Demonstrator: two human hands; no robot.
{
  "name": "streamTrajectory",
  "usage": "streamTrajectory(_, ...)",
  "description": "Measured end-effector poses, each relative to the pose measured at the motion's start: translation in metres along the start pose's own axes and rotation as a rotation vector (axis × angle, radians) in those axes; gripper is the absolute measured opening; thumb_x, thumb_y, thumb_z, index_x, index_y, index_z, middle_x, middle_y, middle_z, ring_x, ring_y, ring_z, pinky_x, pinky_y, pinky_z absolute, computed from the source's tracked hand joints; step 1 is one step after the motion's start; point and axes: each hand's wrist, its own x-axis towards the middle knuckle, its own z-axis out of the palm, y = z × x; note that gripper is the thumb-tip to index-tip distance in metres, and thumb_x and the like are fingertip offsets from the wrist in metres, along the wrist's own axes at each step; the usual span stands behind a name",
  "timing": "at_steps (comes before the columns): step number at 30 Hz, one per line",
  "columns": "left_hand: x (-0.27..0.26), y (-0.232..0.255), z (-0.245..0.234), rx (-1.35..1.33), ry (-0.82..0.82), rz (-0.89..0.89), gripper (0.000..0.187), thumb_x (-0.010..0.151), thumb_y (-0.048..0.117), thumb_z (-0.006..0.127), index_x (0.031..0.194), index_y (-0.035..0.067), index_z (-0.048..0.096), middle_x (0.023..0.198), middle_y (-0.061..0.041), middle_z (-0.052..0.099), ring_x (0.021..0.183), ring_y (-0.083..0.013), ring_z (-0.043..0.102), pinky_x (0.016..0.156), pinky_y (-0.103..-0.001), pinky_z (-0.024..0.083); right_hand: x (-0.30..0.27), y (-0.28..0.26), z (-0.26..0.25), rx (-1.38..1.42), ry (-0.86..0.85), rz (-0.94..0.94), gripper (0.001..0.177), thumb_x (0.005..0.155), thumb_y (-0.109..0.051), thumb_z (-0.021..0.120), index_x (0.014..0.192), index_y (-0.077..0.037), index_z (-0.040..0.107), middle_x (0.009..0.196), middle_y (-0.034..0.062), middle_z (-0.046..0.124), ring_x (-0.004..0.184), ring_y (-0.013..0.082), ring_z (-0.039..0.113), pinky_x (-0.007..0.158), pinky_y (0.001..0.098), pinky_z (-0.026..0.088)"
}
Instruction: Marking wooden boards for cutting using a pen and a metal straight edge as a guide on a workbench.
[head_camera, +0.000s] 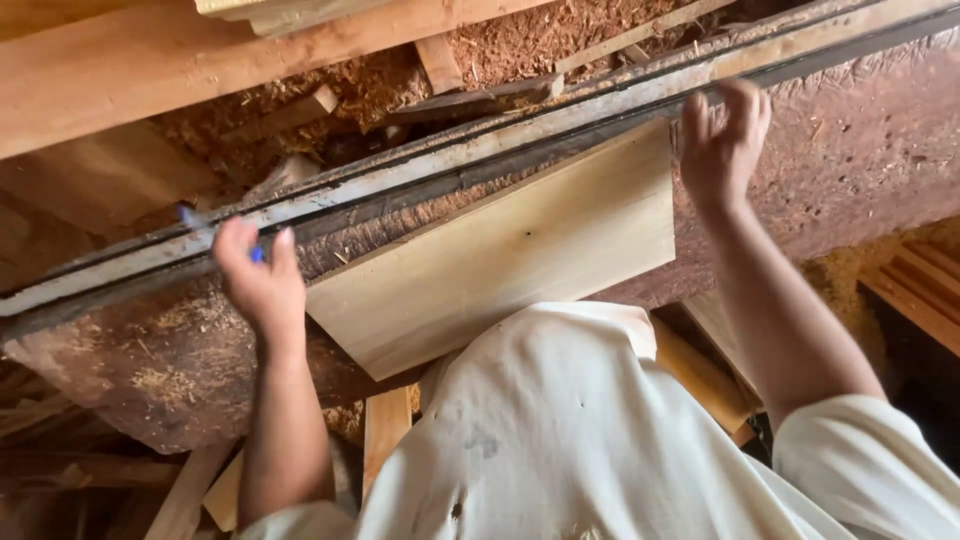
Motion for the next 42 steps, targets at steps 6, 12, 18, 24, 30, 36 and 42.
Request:
streamTrajectory(6,-0.107,-0.036,0.028,0.067,0.363,-0.337,0.012,0.092,0.018,0.057,0.1,0.009,0.056,0.089,-0.012,0.06,0.083,-0.0315,0.061,0.07,-0.039,0.05,-0.097,-0.002,-0.011,0.075,-0.06,0.055,0.061,0.078,-0.022,0.077,0.118,0.0,0.036,0.107,0.0287,0.035,0.102,0.0523,0.041,0.085,0.0579,0.036)
streamTrajectory(12,-0.111,-0.042,0.061,-0.111,0.22,-0.682,0.034,0.092,0.02,0.046,0.124,0.01,0.043,0.122,-0.023,0.048,0.114,-0.034,0.046,0.094,-0.043,0.04,-0.097,-0.031,-0.017,0.045,-0.396,0.646,0.076,0.066,-0.044,0.076,0.121,-0.005,0.042,0.106,0.0187,0.037,0.103,0.0409,0.042,0.081,0.0557,0.042)
streamTrajectory(18,-0.031,0.018,0.022,-0.301,0.378,-0.485,0.026,0.092,0.013,0.048,0.115,0.002,0.047,0.113,-0.027,0.051,0.111,-0.0375,0.046,0.092,-0.044,0.038,-0.058,-0.032,-0.016,0.079,-0.323,0.589,0.073,0.064,-0.047,0.078,0.113,-0.003,0.048,0.1,0.0158,0.04,0.098,0.0374,0.047,0.078,0.0489,0.044)
streamTrajectory(24,0.156,0.026,0.037,-0.356,0.384,-0.071,0.023,0.092,0.012,0.049,0.11,-0.002,0.046,0.106,-0.026,0.05,0.106,-0.0398,0.047,0.091,-0.047,0.038,0.083,-0.047,0.011,0.189,0.041,0.24,0.044,0.073,-0.03,0.077,0.095,0.0,0.054,0.091,0.0191,0.044,0.087,0.0416,0.051,0.073,0.051,0.044)
streamTrajectory(30,0.271,0.063,0.061,-0.095,0.452,0.004,0.018,0.083,0.027,0.059,0.096,0.014,0.058,0.092,-0.009,0.064,0.089,-0.0277,0.062,0.073,-0.035,0.051,0.191,-0.015,0.08,0.12,-0.032,0.552,0.049,0.068,-0.053,0.068,0.094,-0.013,0.055,0.1,0.0107,0.051,0.094,0.0352,0.053,0.068,0.0578,0.042)
streamTrajectory(36,0.139,0.151,0.064,-0.307,0.188,0.255,0.014,0.087,0.011,0.059,0.1,0.006,0.057,0.096,-0.015,0.06,0.099,-0.0296,0.057,0.083,-0.035,0.045,0.09,-0.037,0.026,0.459,0.332,0.135,0.051,0.068,-0.006,0.07,0.115,0.002,0.05,0.1,0.0283,0.053,0.094,0.0456,0.052,0.076,0.0514,0.044)
streamTrajectory(42,-0.062,0.135,0.129,-0.022,-0.347,0.603,0.02,0.083,0.023,0.057,0.101,0.027,0.063,0.089,-0.005,0.066,0.084,-0.026,0.061,0.074,-0.035,0.048,-0.134,-0.014,-0.035,0.658,0.124,0.2,0.023,0.074,-0.015,0.065,0.096,-0.013,0.058,0.095,0.0072,0.058,0.094,0.0276,0.057,0.08,0.0375,0.047)
